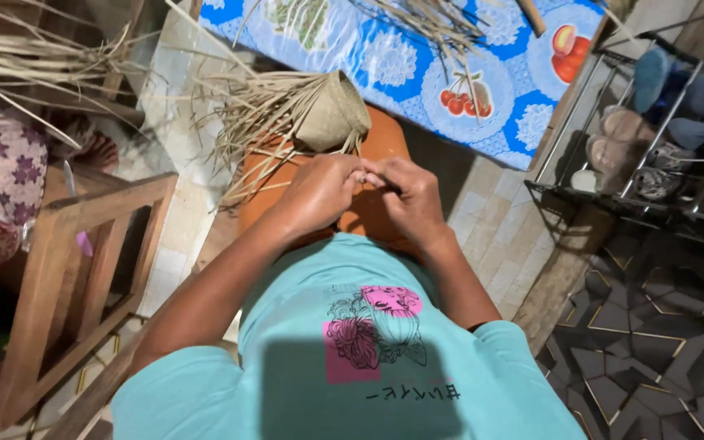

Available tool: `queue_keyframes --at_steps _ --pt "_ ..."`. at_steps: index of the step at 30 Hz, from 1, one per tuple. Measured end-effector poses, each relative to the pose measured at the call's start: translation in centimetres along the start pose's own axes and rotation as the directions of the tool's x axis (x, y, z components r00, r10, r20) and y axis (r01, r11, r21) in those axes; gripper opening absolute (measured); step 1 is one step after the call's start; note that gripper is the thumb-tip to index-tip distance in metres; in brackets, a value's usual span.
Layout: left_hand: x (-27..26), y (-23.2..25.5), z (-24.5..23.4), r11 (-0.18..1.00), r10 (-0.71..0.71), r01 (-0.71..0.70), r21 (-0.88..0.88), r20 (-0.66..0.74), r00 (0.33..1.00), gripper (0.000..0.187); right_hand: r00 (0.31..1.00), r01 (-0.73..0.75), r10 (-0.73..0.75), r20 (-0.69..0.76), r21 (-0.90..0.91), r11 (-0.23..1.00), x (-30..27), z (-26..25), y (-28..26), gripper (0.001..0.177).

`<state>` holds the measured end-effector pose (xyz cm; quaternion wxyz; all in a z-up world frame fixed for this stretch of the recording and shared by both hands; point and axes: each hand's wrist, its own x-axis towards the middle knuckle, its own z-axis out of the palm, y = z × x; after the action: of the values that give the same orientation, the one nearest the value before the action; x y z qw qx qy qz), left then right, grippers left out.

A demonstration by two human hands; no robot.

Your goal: The person is weaving dried plant fibers to construct a small pouch or basket.

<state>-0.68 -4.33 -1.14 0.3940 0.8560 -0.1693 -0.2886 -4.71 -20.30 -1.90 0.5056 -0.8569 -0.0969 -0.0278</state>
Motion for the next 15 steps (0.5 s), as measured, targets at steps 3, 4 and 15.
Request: queue_keyframes --at_steps 3,4,15 --pt "0.2 0.4 -0.1 0.997 -0.038 0.036 -0.067 -0.024 0.999 0.019 0.999 0.034 -0.037 -0.024 -0.117 0.993 0.1 0.0 0.1 0.015" --pt "0.2 0.8 -0.3 0.994 -0.044 0.04 -0.106 -0.035 0.998 0.02 0.997 0.051 -0.059 -0.04 -0.165 0.985 0.1 0.0 0.1 0.018" --pt "3.2 -5.0 -13.6 0.748 0.251 0.165 0.643 -0.505 0.826 0.014 0.958 0.103 -0.222 -0.183 -0.5 0.86 6.1 -8.3 9.9 0.017"
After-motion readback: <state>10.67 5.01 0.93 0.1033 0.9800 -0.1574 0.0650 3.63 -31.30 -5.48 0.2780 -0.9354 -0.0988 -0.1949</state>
